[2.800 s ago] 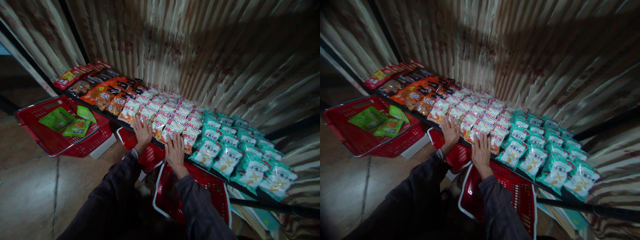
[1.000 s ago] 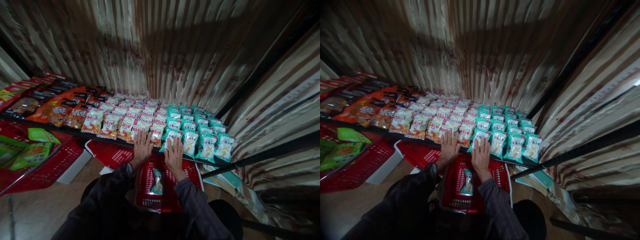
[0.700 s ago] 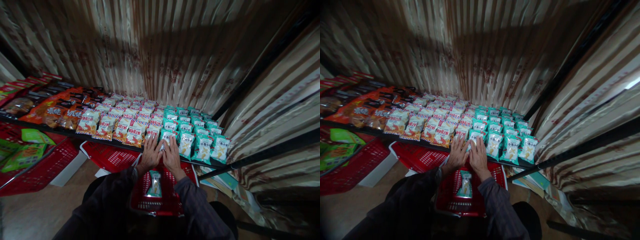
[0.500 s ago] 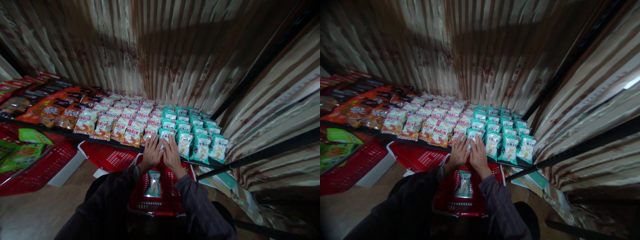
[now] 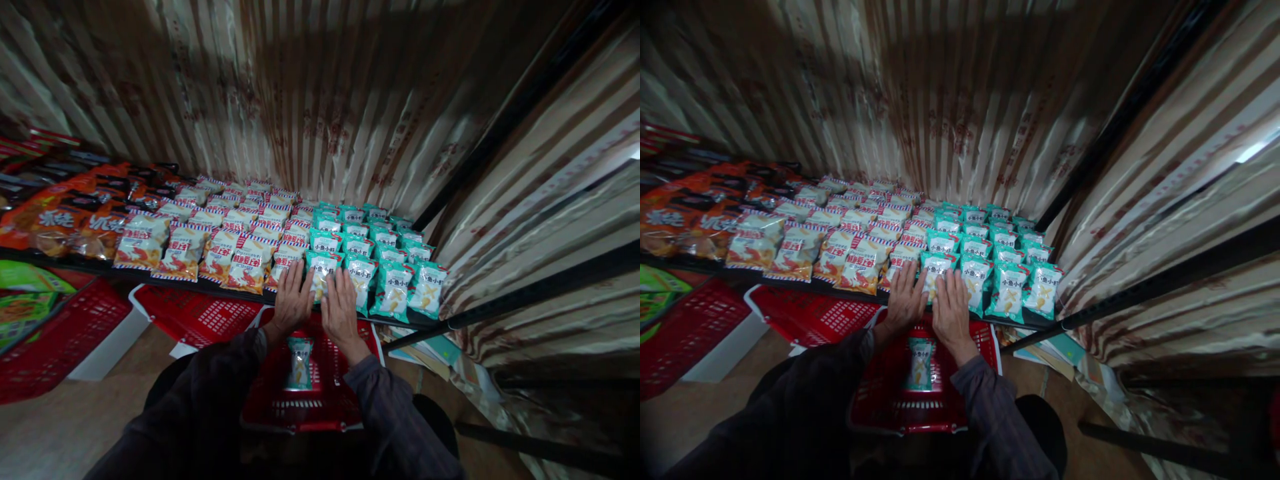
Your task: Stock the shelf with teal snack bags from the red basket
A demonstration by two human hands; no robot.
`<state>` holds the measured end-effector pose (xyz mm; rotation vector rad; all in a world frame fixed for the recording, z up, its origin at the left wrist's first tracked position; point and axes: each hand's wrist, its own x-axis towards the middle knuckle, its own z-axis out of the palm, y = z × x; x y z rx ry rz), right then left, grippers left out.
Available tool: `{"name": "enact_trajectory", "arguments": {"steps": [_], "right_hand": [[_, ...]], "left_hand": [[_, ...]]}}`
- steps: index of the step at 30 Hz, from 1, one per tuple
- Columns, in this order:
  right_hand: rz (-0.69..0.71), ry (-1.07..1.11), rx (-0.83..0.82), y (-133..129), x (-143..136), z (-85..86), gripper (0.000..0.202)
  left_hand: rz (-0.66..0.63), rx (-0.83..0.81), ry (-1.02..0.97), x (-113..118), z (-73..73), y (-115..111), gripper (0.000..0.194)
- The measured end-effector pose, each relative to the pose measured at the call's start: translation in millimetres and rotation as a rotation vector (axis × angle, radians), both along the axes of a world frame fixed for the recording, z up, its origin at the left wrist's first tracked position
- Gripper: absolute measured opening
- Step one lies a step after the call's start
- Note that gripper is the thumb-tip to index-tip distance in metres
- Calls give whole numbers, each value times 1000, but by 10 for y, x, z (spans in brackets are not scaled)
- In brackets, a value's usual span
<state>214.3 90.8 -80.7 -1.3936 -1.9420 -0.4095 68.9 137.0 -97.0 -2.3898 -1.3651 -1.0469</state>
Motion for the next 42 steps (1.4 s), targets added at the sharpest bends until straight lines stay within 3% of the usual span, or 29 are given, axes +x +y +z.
{"name": "enact_trajectory", "arguments": {"steps": [5,11,19,34,42], "right_hand": [[-170,-28,72,-93,241,42,66],[-216,18,26,-75,433,-14,63],[-161,37,28,-4,458,-100,66],[-35,53,40,59,533,8,63],[-24,31,23,59,525,-67,55]], "left_hand": [[-19,209,-17,73,-28,20,50],[-103,329,-41,159,25,18,49],[-147,233,-39,177,40,3,61],[-105,239,-130,268,120,-10,38],[-94,219,-38,301,145,-24,54]]}}
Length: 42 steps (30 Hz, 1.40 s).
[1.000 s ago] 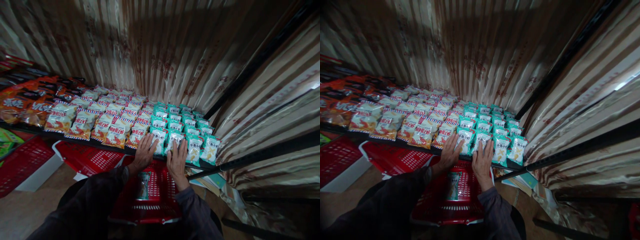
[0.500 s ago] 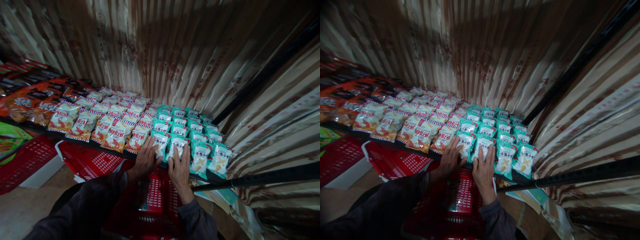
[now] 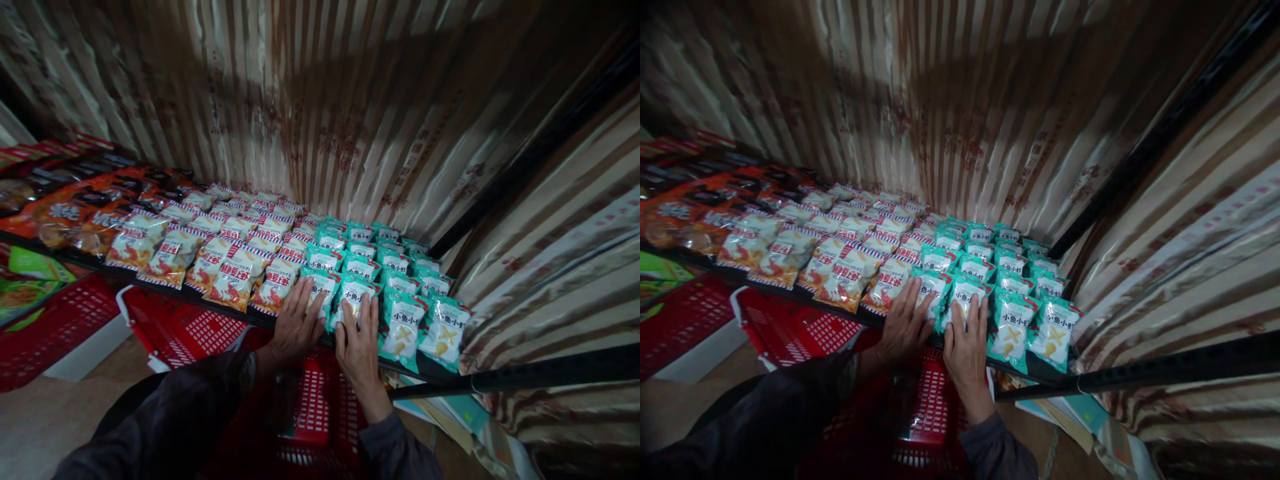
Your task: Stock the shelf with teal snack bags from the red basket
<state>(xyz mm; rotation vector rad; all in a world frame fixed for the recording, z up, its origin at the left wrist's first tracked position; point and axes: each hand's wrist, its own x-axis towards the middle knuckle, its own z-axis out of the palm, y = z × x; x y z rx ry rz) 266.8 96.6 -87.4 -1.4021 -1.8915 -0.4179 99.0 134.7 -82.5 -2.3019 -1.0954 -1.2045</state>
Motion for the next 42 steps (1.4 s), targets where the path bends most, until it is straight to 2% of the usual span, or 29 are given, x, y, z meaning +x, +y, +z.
{"name": "enact_trajectory", "arguments": {"steps": [5,24,31,42], "right_hand": [[-13,-6,-13,16,3,-14,54],[-25,8,-53,94,-12,16,51],[-27,11,-50,119,-9,24,47],[-52,20,-32,74,-41,14,54]], "left_hand": [[12,-12,46,2,-38,35,58],[-20,-84,40,43,22,77,58],[-45,-86,44,50,36,101,61],[-19,-42,36,39,-3,64,58]]}}
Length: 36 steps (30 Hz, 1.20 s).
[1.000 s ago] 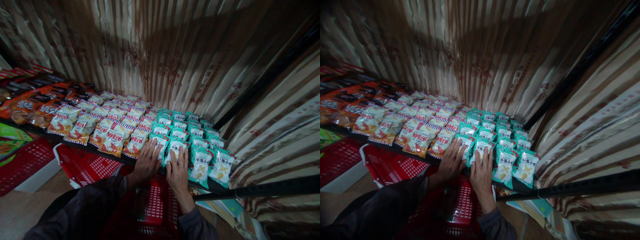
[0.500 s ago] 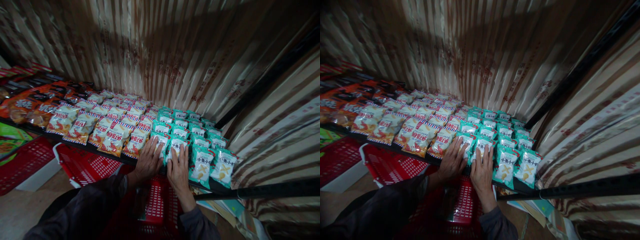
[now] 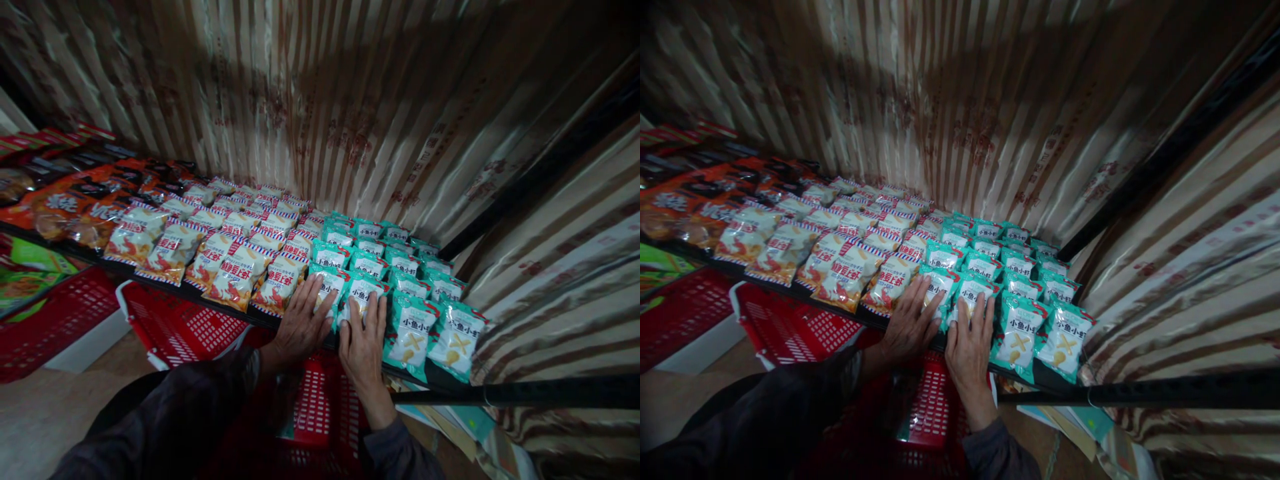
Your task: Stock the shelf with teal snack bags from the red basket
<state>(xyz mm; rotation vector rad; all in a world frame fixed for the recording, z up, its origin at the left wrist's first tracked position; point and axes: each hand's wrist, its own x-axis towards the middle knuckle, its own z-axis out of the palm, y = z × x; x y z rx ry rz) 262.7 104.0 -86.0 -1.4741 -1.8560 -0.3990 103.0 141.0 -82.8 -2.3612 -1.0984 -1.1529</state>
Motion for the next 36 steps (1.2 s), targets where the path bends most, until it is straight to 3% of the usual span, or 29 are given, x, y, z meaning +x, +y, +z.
{"name": "enact_trajectory", "arguments": {"steps": [23,36], "right_hand": [[-11,-40,24,-15,20,13,61],[-20,-63,5,-16,22,-11,58]], "left_hand": [[-26,1,35,-30,-8,-31,54],[26,10,36,-16,-8,-24,52]]}}
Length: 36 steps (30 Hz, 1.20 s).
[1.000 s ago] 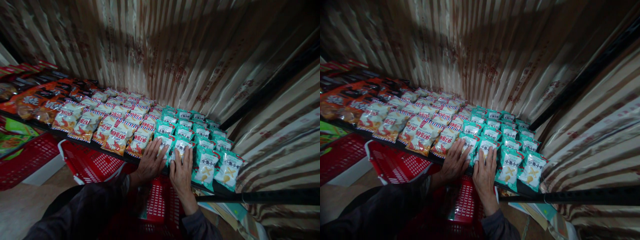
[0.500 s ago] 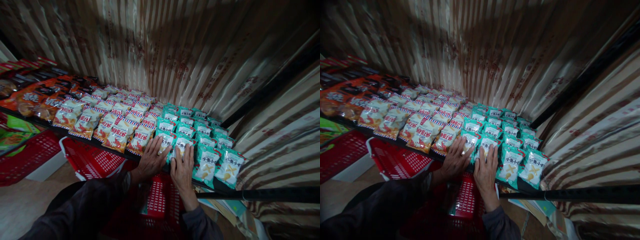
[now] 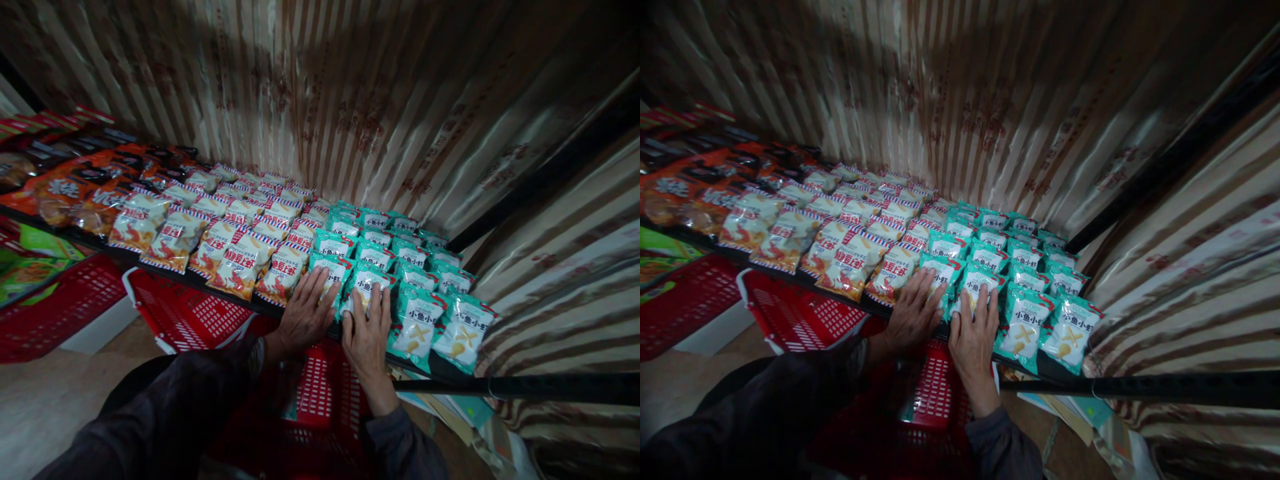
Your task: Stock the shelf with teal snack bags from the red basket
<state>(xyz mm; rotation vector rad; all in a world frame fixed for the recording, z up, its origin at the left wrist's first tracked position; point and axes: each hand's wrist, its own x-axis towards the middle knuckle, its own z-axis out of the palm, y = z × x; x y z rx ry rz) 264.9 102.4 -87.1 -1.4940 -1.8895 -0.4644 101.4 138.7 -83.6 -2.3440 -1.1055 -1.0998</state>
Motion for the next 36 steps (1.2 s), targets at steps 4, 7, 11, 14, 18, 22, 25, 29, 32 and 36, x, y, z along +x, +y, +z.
{"name": "enact_trajectory", "arguments": {"steps": [4,7,11,14,18,22,25,29,32,36], "right_hand": [[2,7,3,-3,-7,13,57],[1,3,2,3,-1,8,56],[-10,-4,-9,9,13,-9,53],[-10,-9,-5,7,19,-13,52],[-1,-1,1,11,24,-7,55],[0,-3,-5,27,27,4,55],[-6,-5,-13,28,21,10,55],[-8,-3,-16,7,4,11,56],[-11,6,-19,-4,-5,9,59],[-4,7,-36,10,4,0,61]], "left_hand": [[4,-12,2,11,-11,6,53],[7,-29,11,17,5,10,53],[2,-45,17,14,29,9,54],[-3,-61,9,10,25,8,56],[-22,-75,21,10,21,15,55],[-22,-98,38,15,34,23,54],[-19,-96,43,14,41,20,54],[-22,-62,38,7,29,7,54],[-27,-30,31,4,11,1,55],[-30,-44,36,6,1,6,55]]}}
